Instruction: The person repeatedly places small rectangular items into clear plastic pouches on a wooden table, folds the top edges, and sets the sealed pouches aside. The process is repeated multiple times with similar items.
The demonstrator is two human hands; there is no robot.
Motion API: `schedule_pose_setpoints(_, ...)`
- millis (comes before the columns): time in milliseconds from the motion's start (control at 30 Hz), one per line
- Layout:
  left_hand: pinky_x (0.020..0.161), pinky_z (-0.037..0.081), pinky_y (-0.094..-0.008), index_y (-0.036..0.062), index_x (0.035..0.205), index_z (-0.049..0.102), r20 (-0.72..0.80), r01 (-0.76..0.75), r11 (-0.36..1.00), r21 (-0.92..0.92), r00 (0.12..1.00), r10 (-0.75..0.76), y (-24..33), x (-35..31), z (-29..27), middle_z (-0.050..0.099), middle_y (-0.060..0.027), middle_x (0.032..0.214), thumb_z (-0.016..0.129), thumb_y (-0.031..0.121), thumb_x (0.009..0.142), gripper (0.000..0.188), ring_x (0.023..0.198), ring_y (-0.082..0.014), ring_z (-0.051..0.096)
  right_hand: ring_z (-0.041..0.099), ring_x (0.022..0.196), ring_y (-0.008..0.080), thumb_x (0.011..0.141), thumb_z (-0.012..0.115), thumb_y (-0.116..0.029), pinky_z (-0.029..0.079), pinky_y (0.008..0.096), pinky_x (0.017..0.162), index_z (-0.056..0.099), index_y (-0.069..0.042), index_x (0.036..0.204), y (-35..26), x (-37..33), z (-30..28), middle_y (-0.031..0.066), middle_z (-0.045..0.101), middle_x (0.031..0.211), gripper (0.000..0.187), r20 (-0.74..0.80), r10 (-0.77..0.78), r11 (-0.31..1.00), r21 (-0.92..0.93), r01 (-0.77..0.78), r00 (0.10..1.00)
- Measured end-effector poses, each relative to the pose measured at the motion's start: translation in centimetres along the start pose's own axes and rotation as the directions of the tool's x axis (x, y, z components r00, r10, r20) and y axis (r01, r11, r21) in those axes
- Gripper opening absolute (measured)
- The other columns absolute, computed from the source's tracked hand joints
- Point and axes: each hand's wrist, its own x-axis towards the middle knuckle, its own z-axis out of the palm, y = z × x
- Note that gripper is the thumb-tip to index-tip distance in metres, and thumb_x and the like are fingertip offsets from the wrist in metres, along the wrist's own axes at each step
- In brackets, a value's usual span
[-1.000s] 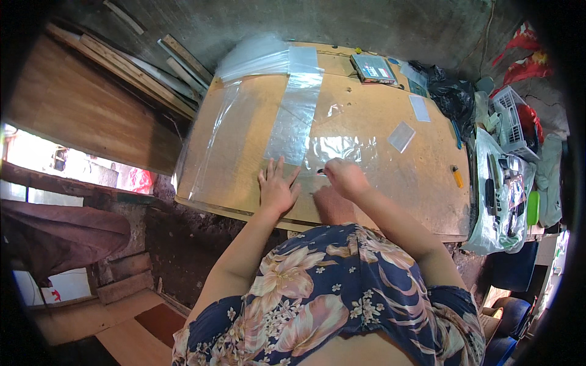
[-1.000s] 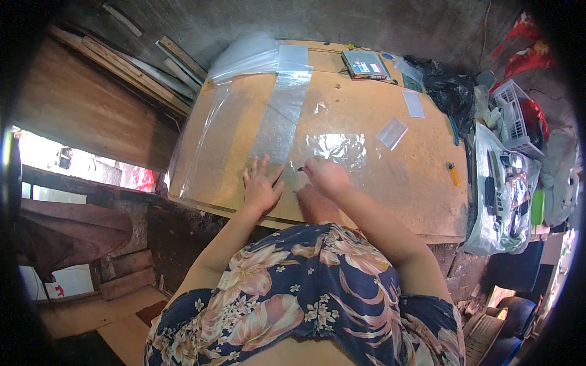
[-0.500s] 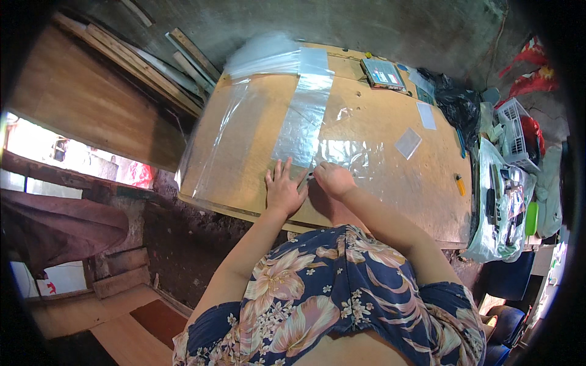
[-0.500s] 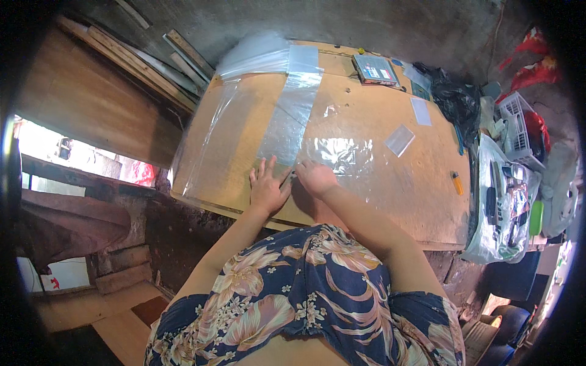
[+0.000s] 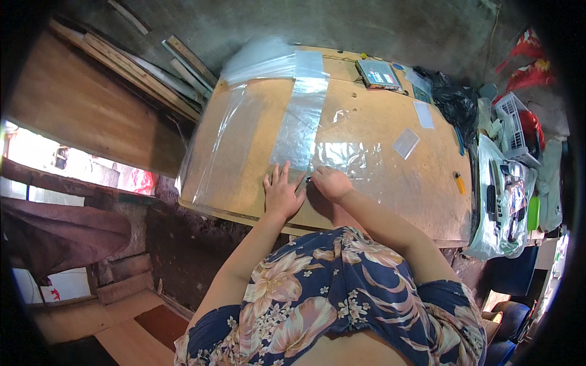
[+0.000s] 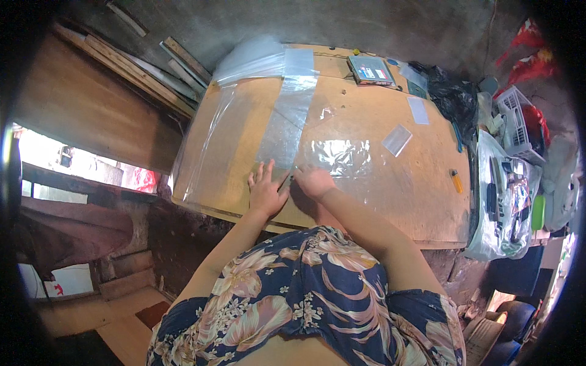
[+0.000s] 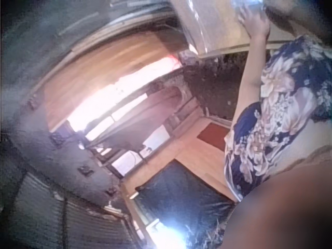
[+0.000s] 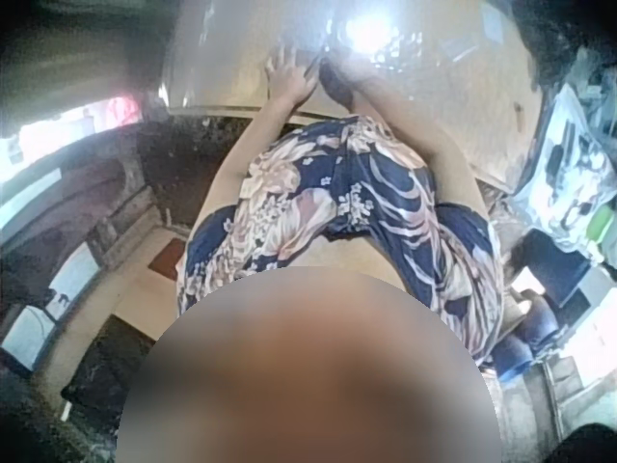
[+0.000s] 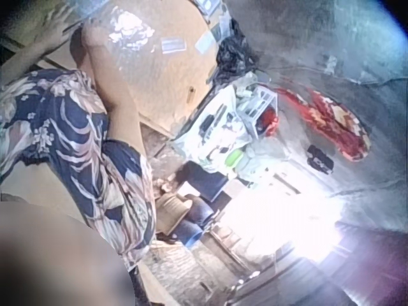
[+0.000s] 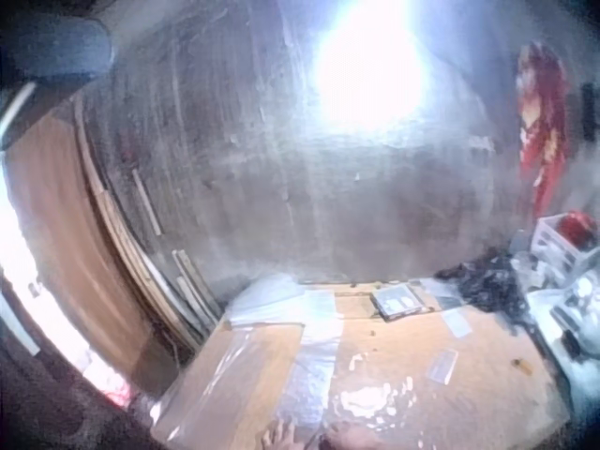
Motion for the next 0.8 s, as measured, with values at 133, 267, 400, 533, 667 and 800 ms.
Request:
schedule_pose_setpoints(133, 0.107, 0.019, -0.0578, 0.0304, 0.13, 0.054, 0.049, 0.003, 0.999, 0.034, 0.999, -0.005, 0.1, 0.0, -0.2, 0.028, -0.0135, 0.15, 0.057, 0.04, 0.084, 0.047, 0.138, -0.0358, 0.022, 0.063, 0.086, 0.0314, 0.087, 0.053, -0.019, 0.052, 0.0416, 0.071, 0.06, -0.005, 0.089, 0.0, -0.3, -0.9, 0.0135, 0.061, 0.092, 0.016, -0.063, 0.115, 0.985, 0.133, -0.106, 0.991)
schedule_pose_setpoints(267, 0.107, 0.018, -0.0585, 0.0304, 0.133, 0.051, 0.041, -0.003, 1.0, 0.024, 0.999, 0.002, 0.2, -0.1, -0.1, 0.027, -0.0147, 0.15, 0.055, 0.038, 0.086, 0.047, 0.139, -0.0361, 0.021, 0.064, 0.08, 0.0285, 0.088, 0.056, -0.021, 0.051, 0.0404, 0.067, 0.061, -0.004, 0.093, 1.5, -2.0, -3.3, 0.0142, 0.064, 0.088, 0.019, -0.242, 0.361, 0.887, 0.388, -0.251, 0.901)
schedule_pose_setpoints(400, 0.107, 0.017, -0.0601, 0.0276, 0.134, 0.05, -0.048, -0.032, 0.999, -0.031, 0.998, 0.03, 0.2, -0.4, -0.1, 0.027, -0.016, 0.149, 0.055, 0.037, 0.086, 0.049, 0.139, -0.0368, 0.022, 0.063, 0.065, 0.0179, 0.091, 0.057, -0.016, 0.051, 0.0326, 0.058, 0.062, -0.003, 0.095, 4.4, -6.9, -6.4, 0.0108, 0.067, 0.082, 0.015, -0.099, 0.72, 0.455, 0.814, -0.361, 0.687)
schedule_pose_setpoints(533, 0.106, 0.015, -0.0628, 0.0219, 0.128, 0.056, -0.087, -0.179, 0.984, 0.017, 0.98, 0.18, 0.4, -0.8, -0.3, 0.032, -0.0175, 0.147, 0.058, 0.036, 0.082, 0.048, 0.138, -0.0378, 0.023, 0.06, 0.059, 0.0108, 0.093, 0.056, -0.009, 0.05, 0.0242, 0.053, 0.06, 0.002, 0.094, 8.3, -15.4, -9.6, 0.008, 0.066, 0.081, 0.011, -0.079, 0.907, 0.182, 0.959, -0.216, 0.414)
schedule_pose_setpoints(667, 0.106, 0.011, -0.0648, 0.0189, 0.115, 0.064, -0.083, -0.241, 0.97, -0.029, 0.968, 0.238, 0.9, -0.4, -0.5, 0.035, -0.0189, 0.145, 0.061, 0.033, 0.076, 0.042, 0.138, -0.0387, 0.023, 0.061, 0.06, 0.0116, 0.092, 0.056, -0.006, 0.051, 0.0237, 0.054, 0.057, 0.004, 0.095, 12.9, -26.7, -11.9, 0.0078, 0.064, 0.079, 0.011, -0.206, 0.977, 0.215, 0.951, -0.222, 0.064)
schedule_pose_setpoints(800, 0.106, 0.01, -0.0651, 0.0138, 0.122, 0.054, -0.198, -0.284, 0.951, -0.12, 0.946, 0.257, 1.6, -0.9, -0.3, 0.033, -0.0187, 0.146, 0.063, 0.029, 0.073, 0.052, 0.138, -0.04, 0.024, 0.062, 0.068, 0.0115, 0.085, 0.061, -0.004, 0.051, 0.0247, 0.057, 0.055, 0.003, 0.101, 17.3, -38.1, -11.6, 0.0083, 0.062, 0.079, 0.018, -0.486, 0.835, 0.322, 0.813, -0.486, -0.259)
